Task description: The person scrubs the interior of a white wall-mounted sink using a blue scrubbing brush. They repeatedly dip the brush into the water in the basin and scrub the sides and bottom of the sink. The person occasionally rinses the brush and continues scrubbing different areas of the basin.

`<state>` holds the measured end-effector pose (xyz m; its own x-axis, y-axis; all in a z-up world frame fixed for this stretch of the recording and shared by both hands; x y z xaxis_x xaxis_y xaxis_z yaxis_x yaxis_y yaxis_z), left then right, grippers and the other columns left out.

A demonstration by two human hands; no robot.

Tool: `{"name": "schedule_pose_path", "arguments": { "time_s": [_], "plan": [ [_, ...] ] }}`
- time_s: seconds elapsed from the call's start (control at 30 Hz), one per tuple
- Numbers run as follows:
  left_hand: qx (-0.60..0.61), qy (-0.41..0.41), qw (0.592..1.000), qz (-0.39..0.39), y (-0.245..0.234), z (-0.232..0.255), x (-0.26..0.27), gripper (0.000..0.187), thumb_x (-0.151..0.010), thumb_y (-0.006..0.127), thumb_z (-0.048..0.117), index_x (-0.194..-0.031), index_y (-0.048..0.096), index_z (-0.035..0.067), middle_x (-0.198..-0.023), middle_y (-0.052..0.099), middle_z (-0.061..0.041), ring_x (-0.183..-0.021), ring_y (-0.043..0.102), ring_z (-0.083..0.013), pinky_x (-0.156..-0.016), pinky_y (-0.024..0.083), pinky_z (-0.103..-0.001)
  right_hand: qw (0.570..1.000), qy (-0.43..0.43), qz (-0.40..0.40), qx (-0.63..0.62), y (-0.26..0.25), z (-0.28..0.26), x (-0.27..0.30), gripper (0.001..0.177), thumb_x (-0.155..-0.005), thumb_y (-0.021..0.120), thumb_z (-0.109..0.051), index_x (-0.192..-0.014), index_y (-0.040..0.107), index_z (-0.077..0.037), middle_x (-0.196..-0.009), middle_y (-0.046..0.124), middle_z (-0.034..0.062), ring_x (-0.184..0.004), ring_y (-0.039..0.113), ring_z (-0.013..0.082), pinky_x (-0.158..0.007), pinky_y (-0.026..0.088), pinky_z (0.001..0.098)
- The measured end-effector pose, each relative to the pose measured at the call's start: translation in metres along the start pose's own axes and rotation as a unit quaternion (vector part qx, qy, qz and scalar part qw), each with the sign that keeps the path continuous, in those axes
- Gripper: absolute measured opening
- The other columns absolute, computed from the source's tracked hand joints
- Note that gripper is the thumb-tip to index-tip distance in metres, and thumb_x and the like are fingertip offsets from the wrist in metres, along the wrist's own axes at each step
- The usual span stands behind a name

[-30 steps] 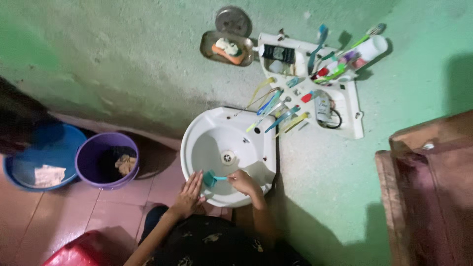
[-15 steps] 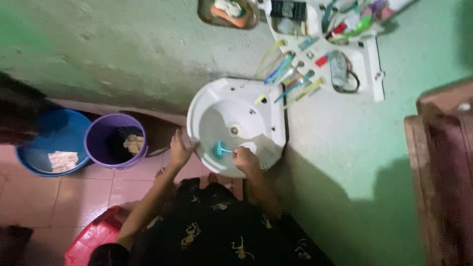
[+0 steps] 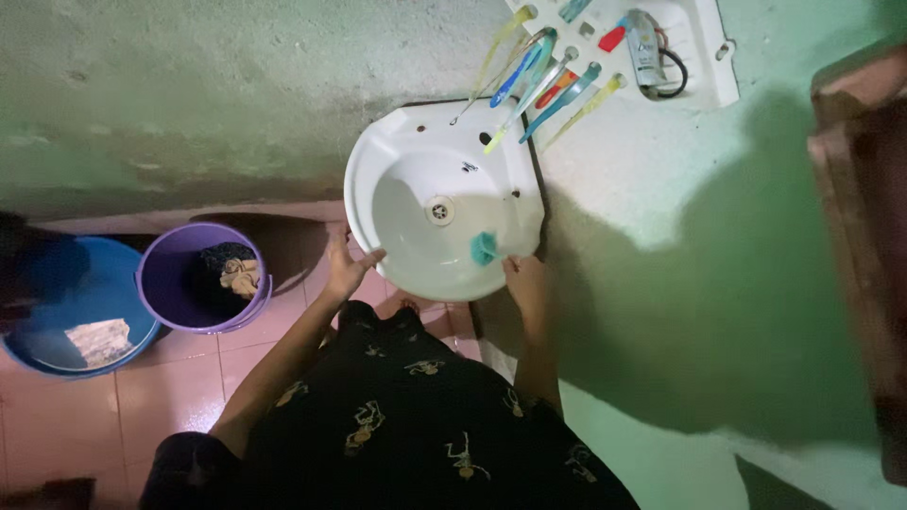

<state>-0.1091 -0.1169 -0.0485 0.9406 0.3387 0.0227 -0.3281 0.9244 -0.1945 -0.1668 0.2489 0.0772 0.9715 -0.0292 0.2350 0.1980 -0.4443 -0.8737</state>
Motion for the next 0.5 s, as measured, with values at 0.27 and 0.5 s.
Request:
{"name": "schedule_pose_path", "arguments": {
  "time_s": [0.27, 0.5],
  "plan": [
    [-0.021, -0.134, 0.99, -0.033, -0.004, 0.002, -0.002, 0.097, -0.068, 0.091, 0.028, -0.148, 0.044, 0.0, -0.149, 0.033, -0.03, -0.132, 0.046, -0.0448, -0.094, 0.059, -0.05, 0.997, 0.065, -0.03, -0.028, 0.006, -0.047, 0.033, 0.051, -0.085, 0.072, -0.028, -0.134, 0.063, -0.014, -0.105, 0.074, 0.0234, -0.085, 0.076, 0.0397, -0.079, 0.056, 0.0468],
    [-0.01, -0.15, 0.988, -0.041, -0.002, -0.013, 0.0, 0.092, -0.071, 0.09, 0.032, -0.148, 0.047, 0.005, -0.154, 0.032, -0.03, -0.134, 0.048, -0.0414, -0.101, 0.054, -0.051, 0.997, 0.017, 0.064, 0.029, 0.015, -0.036, 0.019, 0.035, -0.092, 0.072, -0.035, -0.114, 0.077, -0.008, -0.096, 0.072, 0.0276, -0.088, 0.07, 0.0447, -0.077, 0.054, 0.0519]
  ]
}}
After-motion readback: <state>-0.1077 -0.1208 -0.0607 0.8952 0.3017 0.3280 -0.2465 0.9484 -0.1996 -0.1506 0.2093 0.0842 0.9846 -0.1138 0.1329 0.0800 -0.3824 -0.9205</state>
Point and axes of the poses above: each hand's wrist, its own x-axis away from the middle knuckle, its own y-axis out of the palm, z = x × y, the point moved 4 cm from there along -x, towards the middle knuckle
